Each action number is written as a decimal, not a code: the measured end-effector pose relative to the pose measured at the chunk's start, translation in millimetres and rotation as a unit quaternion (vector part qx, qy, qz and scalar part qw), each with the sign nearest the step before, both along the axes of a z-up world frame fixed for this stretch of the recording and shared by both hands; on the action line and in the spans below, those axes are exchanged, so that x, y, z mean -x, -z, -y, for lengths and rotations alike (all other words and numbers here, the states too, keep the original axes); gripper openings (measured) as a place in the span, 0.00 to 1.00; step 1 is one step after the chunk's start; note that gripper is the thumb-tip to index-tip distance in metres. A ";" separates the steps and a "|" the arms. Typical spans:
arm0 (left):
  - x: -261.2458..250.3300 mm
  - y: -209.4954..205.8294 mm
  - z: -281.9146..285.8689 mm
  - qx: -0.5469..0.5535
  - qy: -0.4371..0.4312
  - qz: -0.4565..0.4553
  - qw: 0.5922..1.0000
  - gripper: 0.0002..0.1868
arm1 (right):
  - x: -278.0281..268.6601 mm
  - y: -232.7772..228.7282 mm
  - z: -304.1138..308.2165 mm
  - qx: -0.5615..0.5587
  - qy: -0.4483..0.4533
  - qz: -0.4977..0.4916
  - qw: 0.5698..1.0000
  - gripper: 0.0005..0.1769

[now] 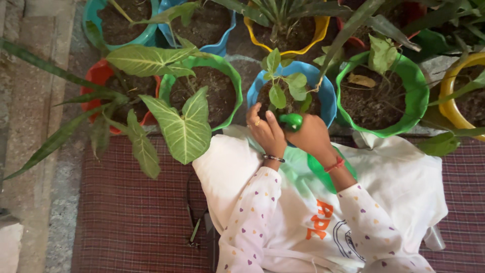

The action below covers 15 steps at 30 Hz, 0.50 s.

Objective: The person waters several potted plants using a green spray bottle. They systematically move from one pot to the next, spraying water onto the soil and leaves of each plant.

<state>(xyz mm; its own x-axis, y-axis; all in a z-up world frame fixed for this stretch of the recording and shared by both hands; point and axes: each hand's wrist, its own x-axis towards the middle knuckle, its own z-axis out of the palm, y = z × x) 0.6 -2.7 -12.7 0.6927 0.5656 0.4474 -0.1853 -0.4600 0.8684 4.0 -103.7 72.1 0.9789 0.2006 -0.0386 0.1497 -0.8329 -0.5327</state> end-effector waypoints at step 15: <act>0.5 -2.6 2.5 -0.018 0.001 -0.020 1.000 0.20 | -35.3 22.2 75.7 -0.358 0.182 -0.073 0.913 0.13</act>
<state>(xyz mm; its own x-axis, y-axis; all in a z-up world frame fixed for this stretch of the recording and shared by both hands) 0.0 -5.1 -10.1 0.7110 0.5492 0.4391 -0.1513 -0.4904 0.8583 39.3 -179.4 49.9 0.9806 -0.1120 -0.1609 -0.1841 -0.2441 -0.9521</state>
